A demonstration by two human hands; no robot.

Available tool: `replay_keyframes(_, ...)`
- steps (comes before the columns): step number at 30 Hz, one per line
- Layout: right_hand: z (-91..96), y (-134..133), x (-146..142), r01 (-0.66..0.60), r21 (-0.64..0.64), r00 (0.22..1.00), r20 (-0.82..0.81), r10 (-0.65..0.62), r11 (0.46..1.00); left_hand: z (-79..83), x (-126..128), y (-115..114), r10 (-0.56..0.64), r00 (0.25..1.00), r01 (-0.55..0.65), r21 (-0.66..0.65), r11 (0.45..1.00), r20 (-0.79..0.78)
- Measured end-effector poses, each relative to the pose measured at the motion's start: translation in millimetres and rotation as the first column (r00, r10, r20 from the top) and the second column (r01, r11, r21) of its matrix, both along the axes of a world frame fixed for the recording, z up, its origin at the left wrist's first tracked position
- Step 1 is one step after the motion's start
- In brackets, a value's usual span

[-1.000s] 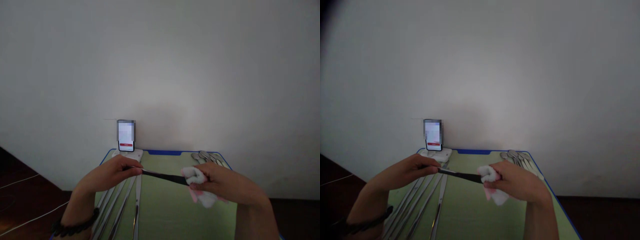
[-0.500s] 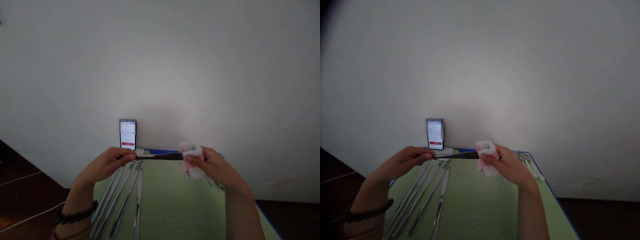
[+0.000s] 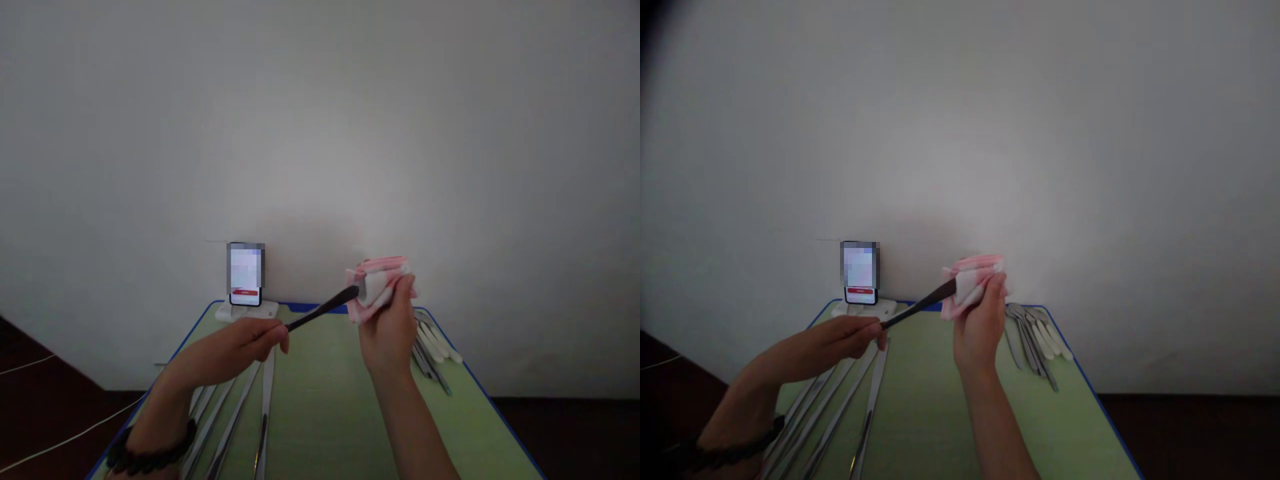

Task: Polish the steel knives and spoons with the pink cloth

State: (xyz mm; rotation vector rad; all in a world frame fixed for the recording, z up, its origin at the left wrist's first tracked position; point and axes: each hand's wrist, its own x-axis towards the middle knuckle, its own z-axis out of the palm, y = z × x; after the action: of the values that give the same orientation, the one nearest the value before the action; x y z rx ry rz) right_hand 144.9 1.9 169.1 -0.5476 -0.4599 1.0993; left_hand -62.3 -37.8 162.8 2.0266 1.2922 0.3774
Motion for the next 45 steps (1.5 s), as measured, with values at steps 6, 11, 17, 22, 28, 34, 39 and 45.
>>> replay_keyframes(6, 0.2, -2.1, 12.1, -0.119, 0.076, 0.990, 0.083, 0.112, 0.990, -4.5, -1.2, 1.9, -0.021, 0.999, 0.020, -0.054, 0.998, -0.029)
replay_keyframes(11, 1.3, -2.2, 6.4, -0.079, 0.048, 0.997, 0.017, 0.078, 0.996, -5.9, 0.9, 2.8, -0.042, 0.997, 0.038, -0.072, 0.997, -0.059)
replay_keyframes(17, -2.8, -0.6, -3.0, 0.007, 0.035, 0.995, 0.103, -0.010, 0.999, -9.8, 3.5, 3.7, -0.038, 0.994, 0.032, -0.066, 0.997, -0.100)
replay_keyframes(22, -10.2, -0.7, -12.8, 0.002, -0.007, 0.994, 0.105, -0.001, 1.000, -14.0, 4.1, 8.0, -0.069, 0.995, 0.064, -0.070, 0.995, -0.070)
replay_keyframes(28, -34.7, -4.9, -38.0, -0.126, -0.061, 0.974, 0.180, 0.135, 0.990, -20.4, 28.8, 11.9, -0.074, 0.997, 0.077, -0.141, 0.987, 0.026)
replay_keyframes(34, -38.5, 4.1, -32.7, -0.169, -0.051, 0.971, 0.161, 0.175, 0.984, -19.5, 31.1, 10.7, -0.027, 0.998, 0.034, -0.107, 0.994, 0.065)
replay_keyframes(39, -17.7, 13.8, -2.1, -0.028, -0.053, 0.997, 0.073, 0.032, 0.998, -14.8, 19.9, 8.3, -0.087, 0.994, 0.094, -0.104, 0.990, 0.070)
replay_keyframes(45, -27.4, 9.4, -13.2, -0.043, -0.050, 0.977, 0.207, 0.053, 0.998, -23.3, 33.7, 13.1, -0.023, 0.991, 0.033, -0.079, 0.996, 0.129)
